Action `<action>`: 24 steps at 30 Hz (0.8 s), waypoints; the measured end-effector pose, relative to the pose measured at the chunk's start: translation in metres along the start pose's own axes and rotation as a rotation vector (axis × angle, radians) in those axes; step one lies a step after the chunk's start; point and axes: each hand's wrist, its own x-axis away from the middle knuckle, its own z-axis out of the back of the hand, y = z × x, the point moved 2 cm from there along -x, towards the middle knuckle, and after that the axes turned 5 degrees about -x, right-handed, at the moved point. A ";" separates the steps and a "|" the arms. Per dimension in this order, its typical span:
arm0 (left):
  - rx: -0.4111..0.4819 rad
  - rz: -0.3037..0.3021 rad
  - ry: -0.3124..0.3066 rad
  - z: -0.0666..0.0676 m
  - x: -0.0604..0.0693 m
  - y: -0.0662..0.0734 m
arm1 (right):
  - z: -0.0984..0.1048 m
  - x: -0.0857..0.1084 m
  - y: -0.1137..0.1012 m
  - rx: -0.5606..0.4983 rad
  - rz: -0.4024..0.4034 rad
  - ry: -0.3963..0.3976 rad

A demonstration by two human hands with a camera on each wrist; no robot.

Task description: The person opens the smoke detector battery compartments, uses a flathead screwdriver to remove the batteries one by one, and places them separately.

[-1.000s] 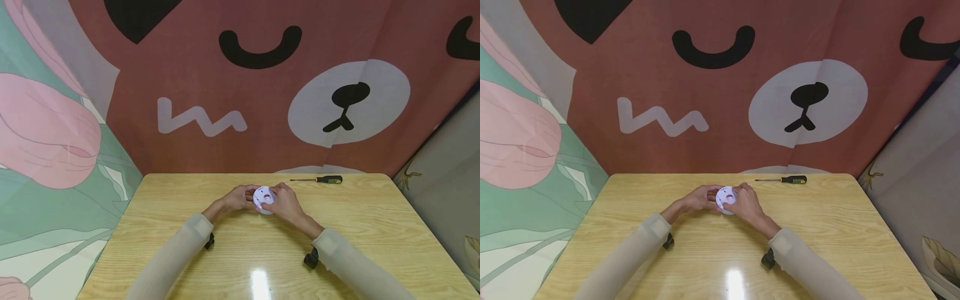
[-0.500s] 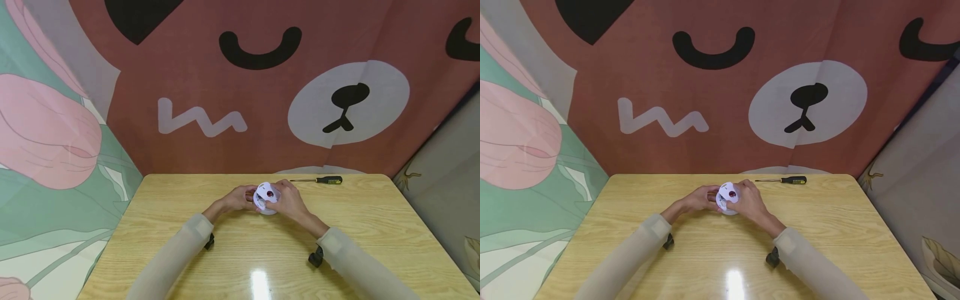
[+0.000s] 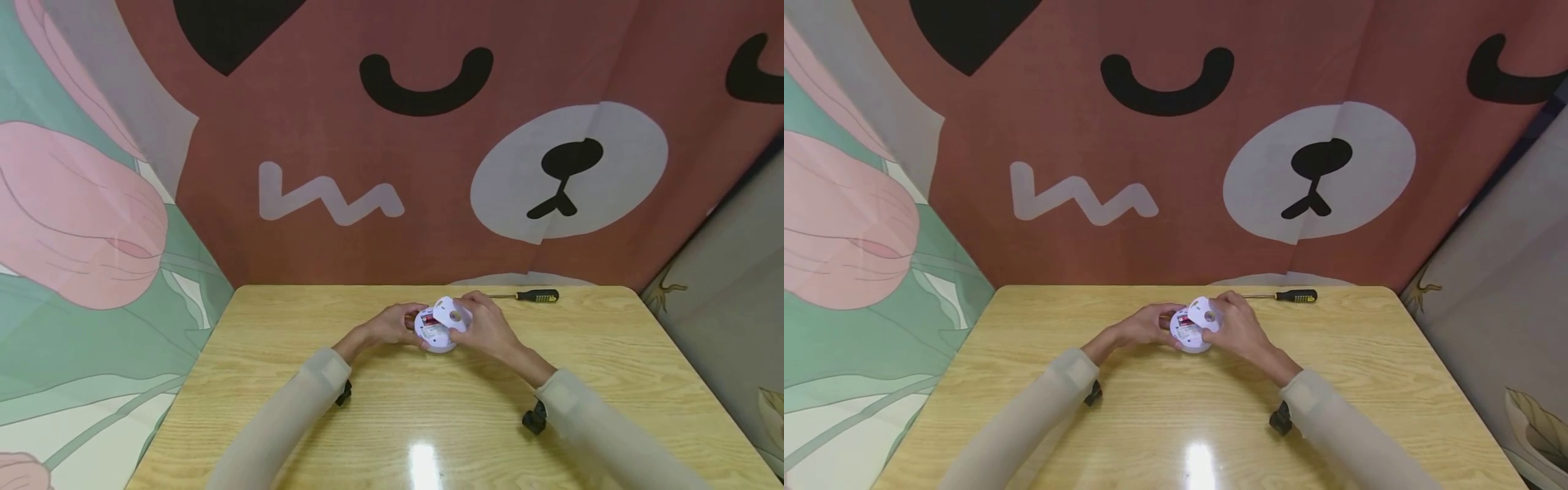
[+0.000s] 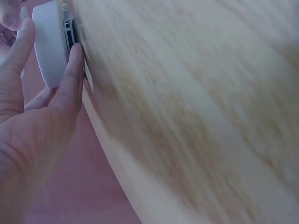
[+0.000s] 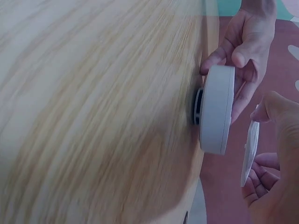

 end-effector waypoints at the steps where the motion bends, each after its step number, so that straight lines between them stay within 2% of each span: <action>1: -0.005 0.002 0.003 0.000 0.000 0.000 | 0.002 0.000 0.001 0.003 0.001 -0.005; 10: -0.035 0.018 0.011 -0.001 -0.002 -0.002 | 0.016 0.006 0.014 0.050 -0.016 -0.055; 24: -0.073 0.009 -0.005 0.002 -0.001 0.000 | 0.041 0.022 0.052 0.100 0.106 -0.051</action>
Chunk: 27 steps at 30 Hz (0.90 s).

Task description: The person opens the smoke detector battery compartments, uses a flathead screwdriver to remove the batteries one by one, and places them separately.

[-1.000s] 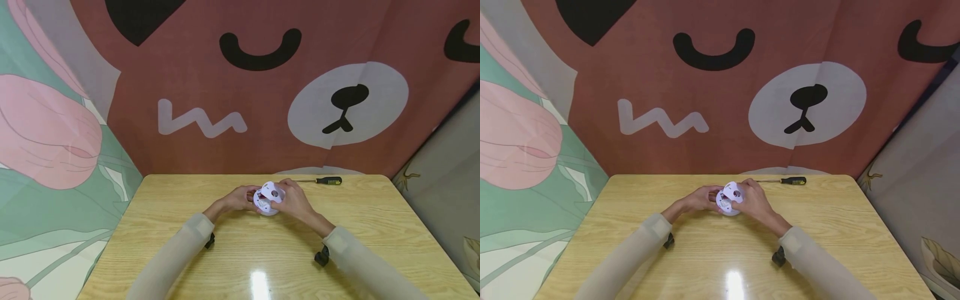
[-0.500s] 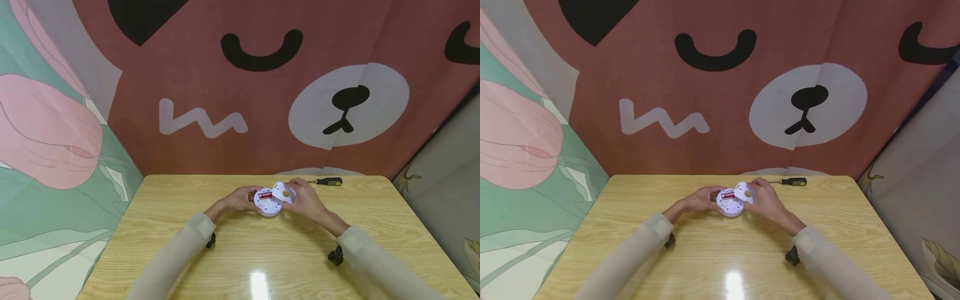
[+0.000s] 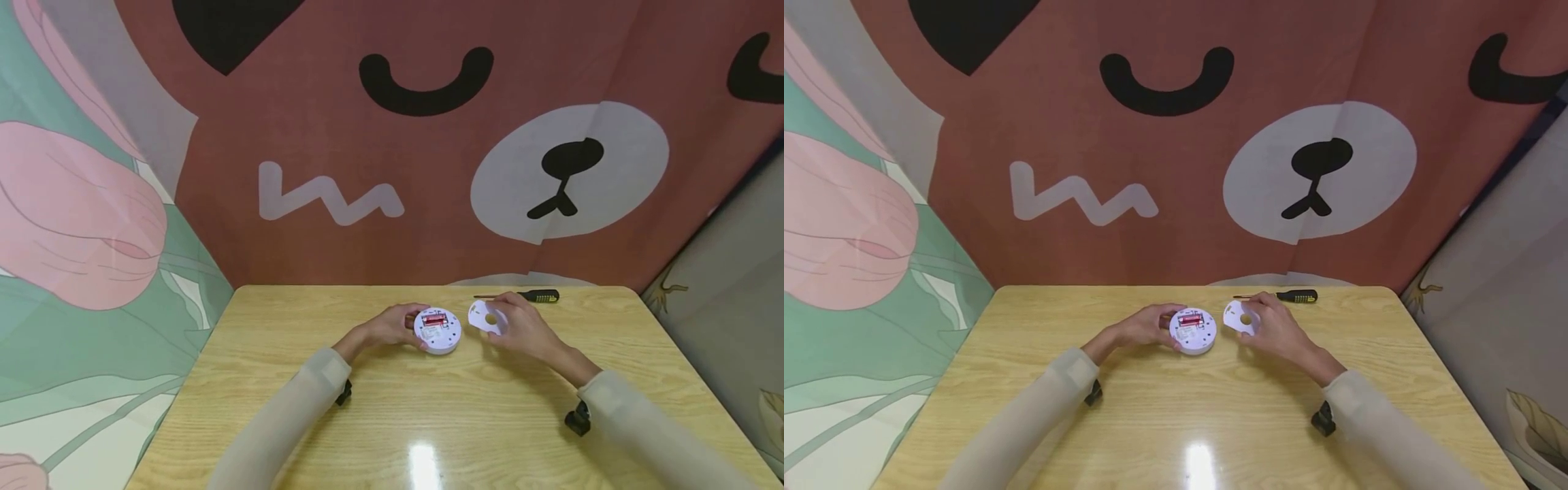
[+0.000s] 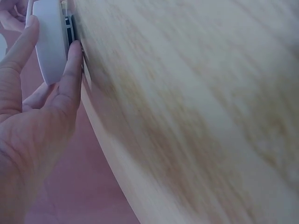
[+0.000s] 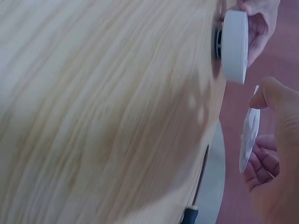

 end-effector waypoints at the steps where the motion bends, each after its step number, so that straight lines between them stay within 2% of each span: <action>1: 0.003 -0.002 -0.001 0.000 0.000 0.000 | 0.002 0.001 0.002 0.003 0.010 0.002; 15: 0.004 0.003 0.008 -0.001 0.000 -0.002 | 0.026 0.019 0.027 0.030 0.115 -0.035; 22: -0.001 0.008 0.007 -0.001 0.001 -0.003 | 0.034 0.027 0.042 -0.003 0.101 -0.098; 27: 0.002 0.009 0.010 0.000 0.001 -0.004 | 0.037 0.033 0.055 -0.011 0.127 -0.100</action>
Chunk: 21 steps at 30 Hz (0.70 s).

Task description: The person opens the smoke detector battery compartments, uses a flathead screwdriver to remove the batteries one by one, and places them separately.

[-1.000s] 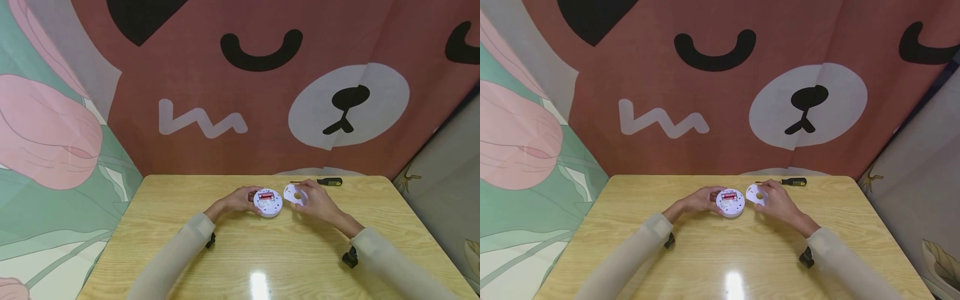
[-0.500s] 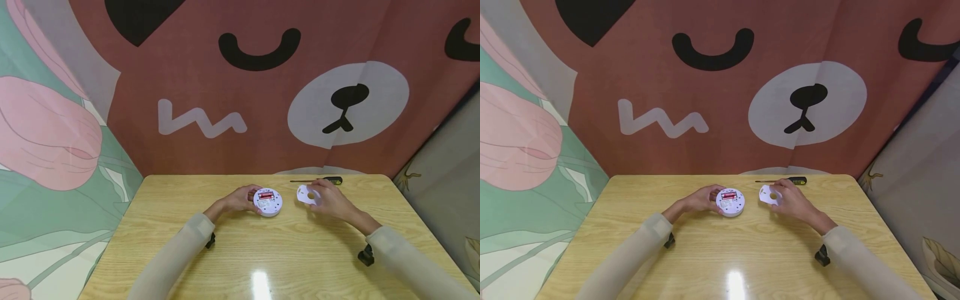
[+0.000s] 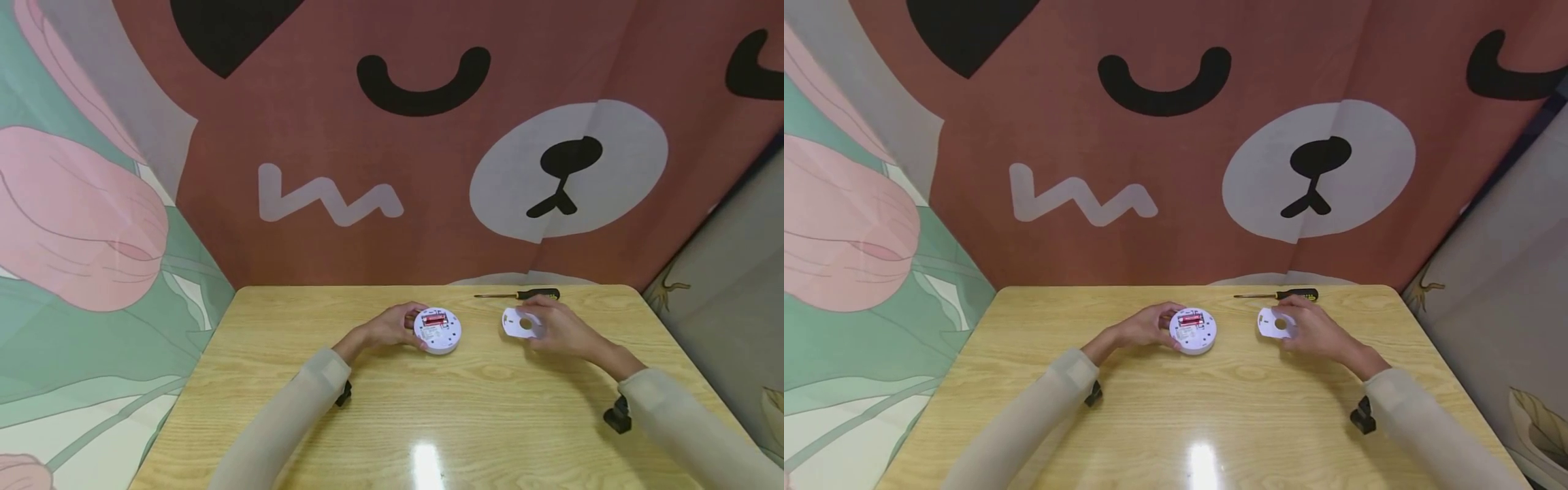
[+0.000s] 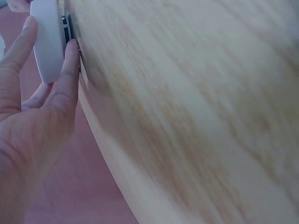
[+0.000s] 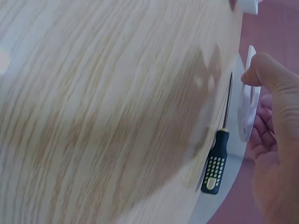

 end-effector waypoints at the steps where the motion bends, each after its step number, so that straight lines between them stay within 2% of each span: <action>1: 0.003 -0.002 0.000 0.000 0.000 0.000 | 0.001 0.001 0.002 0.000 0.007 0.001; 13: 0.009 -0.011 -0.023 0.000 0.001 0.002 | 0.011 0.013 0.016 0.022 -0.040 -0.068; 21: 0.017 0.006 -0.033 0.001 0.000 0.000 | 0.016 0.024 0.034 0.027 -0.146 -0.118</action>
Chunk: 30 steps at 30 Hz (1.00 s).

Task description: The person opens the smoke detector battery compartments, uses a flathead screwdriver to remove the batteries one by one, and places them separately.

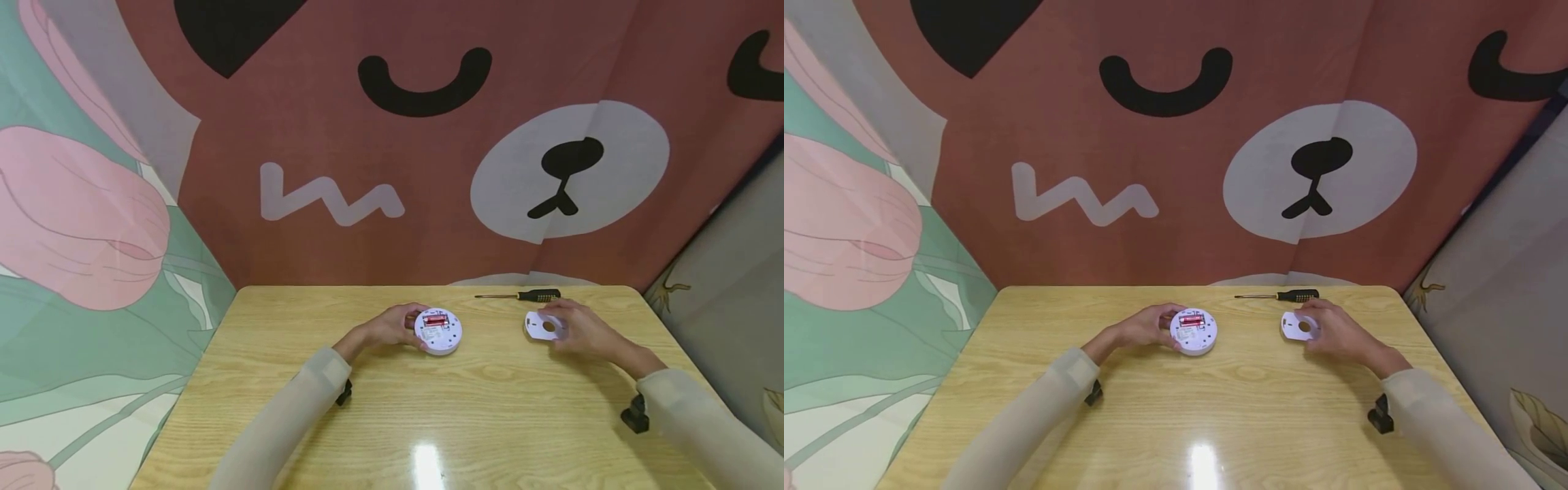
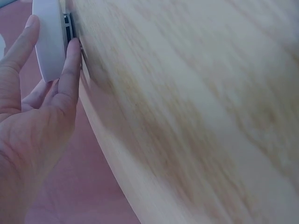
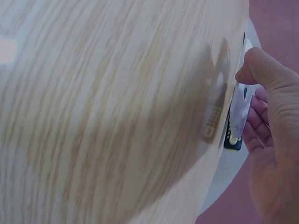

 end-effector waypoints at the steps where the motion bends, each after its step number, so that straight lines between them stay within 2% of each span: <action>1: 0.000 0.000 -0.002 0.000 0.000 0.000 | 0.000 0.001 0.003 0.003 -0.007 0.000; 8: 0.003 0.008 -0.011 0.001 0.001 0.000 | 0.002 0.009 0.015 0.020 -0.010 0.021; 15: 0.004 0.022 -0.018 0.002 0.001 0.000 | 0.006 0.016 0.028 0.004 -0.061 -0.003; 20: -0.022 0.024 -0.016 0.004 0.002 0.002 | 0.008 0.020 0.036 0.010 -0.049 0.022; 25: -0.020 0.027 -0.025 0.003 0.002 0.002 | 0.008 0.024 0.039 0.003 -0.050 -0.007; 30: -0.019 0.024 -0.035 0.003 0.002 0.001 | 0.006 0.026 0.041 -0.005 -0.087 -0.035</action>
